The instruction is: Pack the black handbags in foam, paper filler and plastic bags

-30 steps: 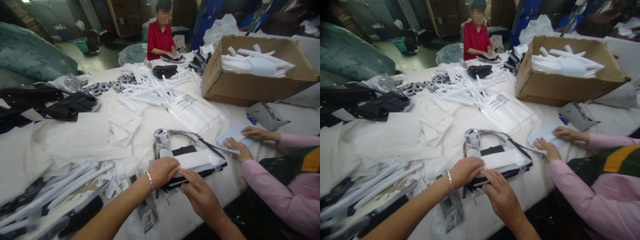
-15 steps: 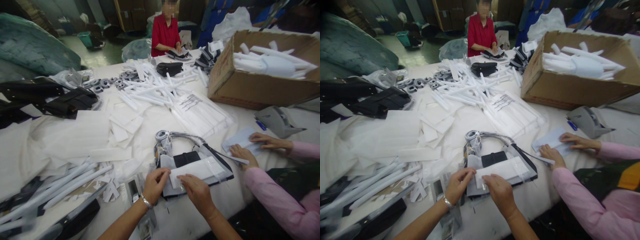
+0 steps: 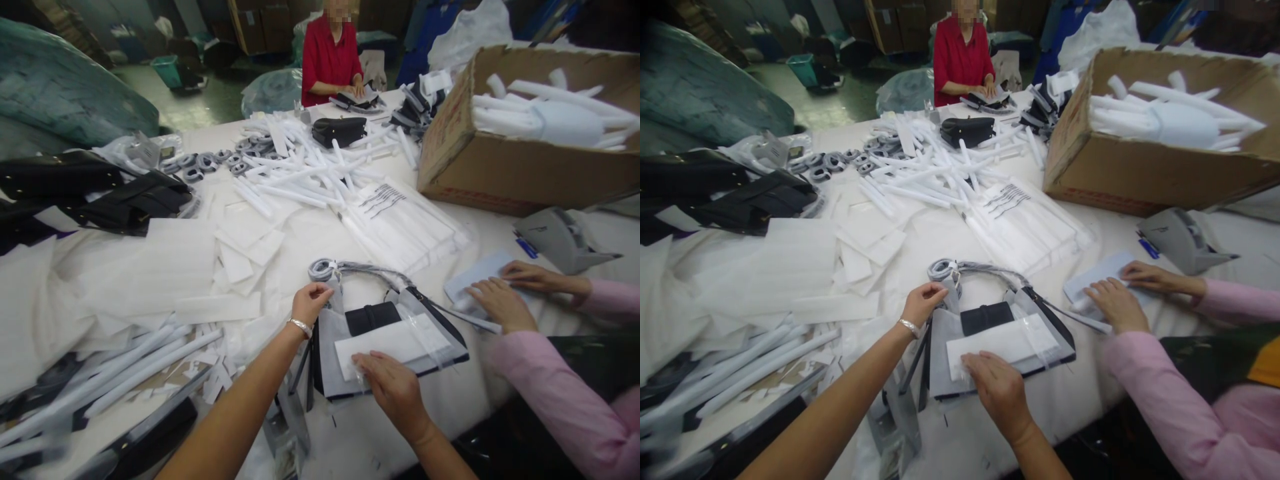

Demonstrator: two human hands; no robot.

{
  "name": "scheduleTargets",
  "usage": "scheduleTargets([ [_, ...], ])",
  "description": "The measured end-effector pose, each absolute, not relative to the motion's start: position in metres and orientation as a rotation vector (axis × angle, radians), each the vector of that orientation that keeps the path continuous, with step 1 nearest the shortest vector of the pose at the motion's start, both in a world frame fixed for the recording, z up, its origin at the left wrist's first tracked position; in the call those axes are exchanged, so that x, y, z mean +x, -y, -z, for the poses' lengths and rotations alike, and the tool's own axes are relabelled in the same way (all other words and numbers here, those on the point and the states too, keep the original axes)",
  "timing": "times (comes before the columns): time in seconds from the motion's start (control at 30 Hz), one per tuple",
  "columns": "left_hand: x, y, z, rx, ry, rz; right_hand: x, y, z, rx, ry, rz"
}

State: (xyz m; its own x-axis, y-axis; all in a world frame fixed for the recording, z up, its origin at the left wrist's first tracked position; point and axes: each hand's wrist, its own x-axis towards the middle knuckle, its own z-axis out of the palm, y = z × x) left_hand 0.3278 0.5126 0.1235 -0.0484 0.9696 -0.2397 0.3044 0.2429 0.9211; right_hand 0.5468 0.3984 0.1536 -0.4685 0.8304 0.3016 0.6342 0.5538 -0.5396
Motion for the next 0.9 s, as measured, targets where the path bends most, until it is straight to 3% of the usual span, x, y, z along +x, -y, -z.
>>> scheduleTargets([
  [0.23, 0.333, -0.46, -0.157, 1.632, -1.426, -0.983, 0.546, -0.398, -0.154, -1.153, 2.241, -0.447],
  [0.47, 0.349, -0.403, -0.142, 2.004, -1.33, -0.976, 0.545, -0.396, -0.151, -1.145, 2.228, -0.392],
  [0.9, 0.354, -0.404, -0.143, 2.216, -1.382, -0.929, 0.546, -0.395, -0.147, -1.229, 2.203, -0.406],
])
